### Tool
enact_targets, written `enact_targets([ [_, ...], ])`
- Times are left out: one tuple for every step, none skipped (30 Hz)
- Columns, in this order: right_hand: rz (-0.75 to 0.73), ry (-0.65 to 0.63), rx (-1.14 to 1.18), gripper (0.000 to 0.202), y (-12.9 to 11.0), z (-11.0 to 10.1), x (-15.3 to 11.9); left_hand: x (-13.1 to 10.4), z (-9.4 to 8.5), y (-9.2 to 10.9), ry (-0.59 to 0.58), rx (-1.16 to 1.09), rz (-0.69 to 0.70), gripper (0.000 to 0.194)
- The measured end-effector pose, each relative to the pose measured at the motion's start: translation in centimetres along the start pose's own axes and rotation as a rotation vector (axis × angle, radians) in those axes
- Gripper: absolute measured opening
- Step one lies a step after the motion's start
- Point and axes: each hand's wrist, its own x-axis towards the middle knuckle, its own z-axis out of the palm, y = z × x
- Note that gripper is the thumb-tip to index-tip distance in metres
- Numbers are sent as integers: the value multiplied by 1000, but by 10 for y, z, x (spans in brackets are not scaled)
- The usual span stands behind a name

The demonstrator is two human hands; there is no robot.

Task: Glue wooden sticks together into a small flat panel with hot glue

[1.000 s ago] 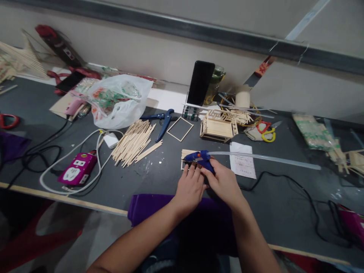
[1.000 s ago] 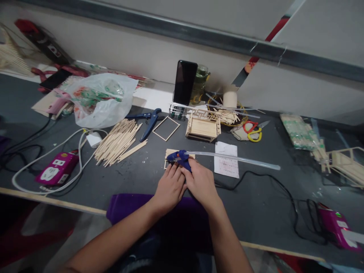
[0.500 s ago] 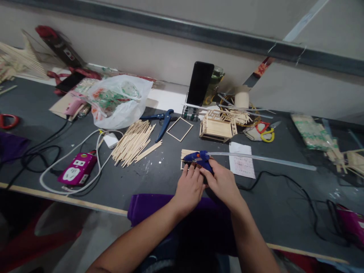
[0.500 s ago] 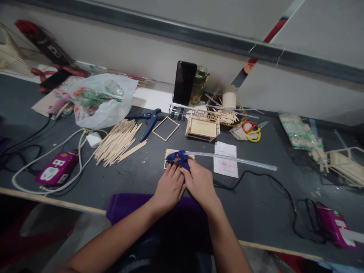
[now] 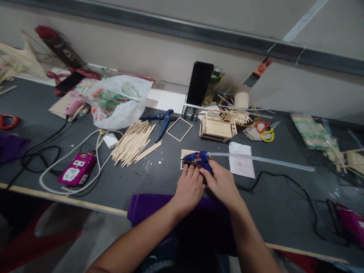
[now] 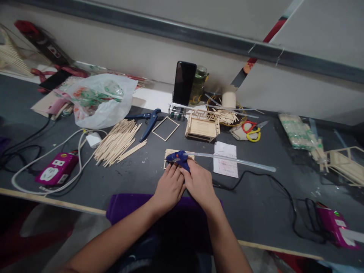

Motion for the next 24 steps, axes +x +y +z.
enact_targets([
  [-1,2,-1,37,0,0,0,0,0,0,1,1,0,48],
  [-1,3,-2,37,0,0,0,0,0,0,5,4,1,48],
  [-2,2,-2,37,0,-1,-1,0,0,0,11,9,1,48],
  [-2,1,0,37,0,-1,-1,0,1,0,19,14,0,48],
  [-3,0,1,37,0,-1,-1,0,1,0,25,18,-1,48],
  [-3,1,1,37,0,-1,-1,0,1,0,31,21,0,48],
  [-2,2,2,37,0,-2,-2,0,2,0,33,23,1,48],
  [-2,4,4,37,-1,-2,-2,0,2,0,34,24,2,48],
  [0,6,9,37,-1,-2,-2,0,2,0,32,22,3,48],
  [3,8,17,37,-1,-2,-2,0,2,0,30,20,2,48],
  [8,8,28,37,-1,-2,-2,0,2,0,26,17,1,48],
  [14,10,42,38,0,-2,-2,0,1,0,22,14,1,49],
  [20,14,56,38,0,-2,-2,0,1,0,16,12,2,49],
  [27,19,69,38,0,-2,-2,0,0,0,12,9,3,50],
  [32,26,78,39,0,-2,-3,0,0,0,10,8,4,50],
  [36,30,84,38,0,-2,-3,0,0,0,11,7,3,50],
  [39,32,87,38,1,-2,-3,0,0,0,12,8,1,50],
  [40,31,90,38,1,-1,-3,0,0,0,14,9,-3,50],
  [42,28,93,38,1,-1,-3,0,0,0,15,10,-6,50],
  [44,25,97,38,1,-1,-3,0,0,0,15,12,-7,50],
  [46,21,103,38,1,-1,-3,0,0,0,14,14,-8,50],
  [47,20,108,38,1,0,-3,0,0,0,13,16,-8,50],
  [48,21,111,38,1,0,-3,0,0,0,11,17,-7,50],
  [47,23,113,38,2,0,-3,0,-1,0,7,18,-7,51],
])
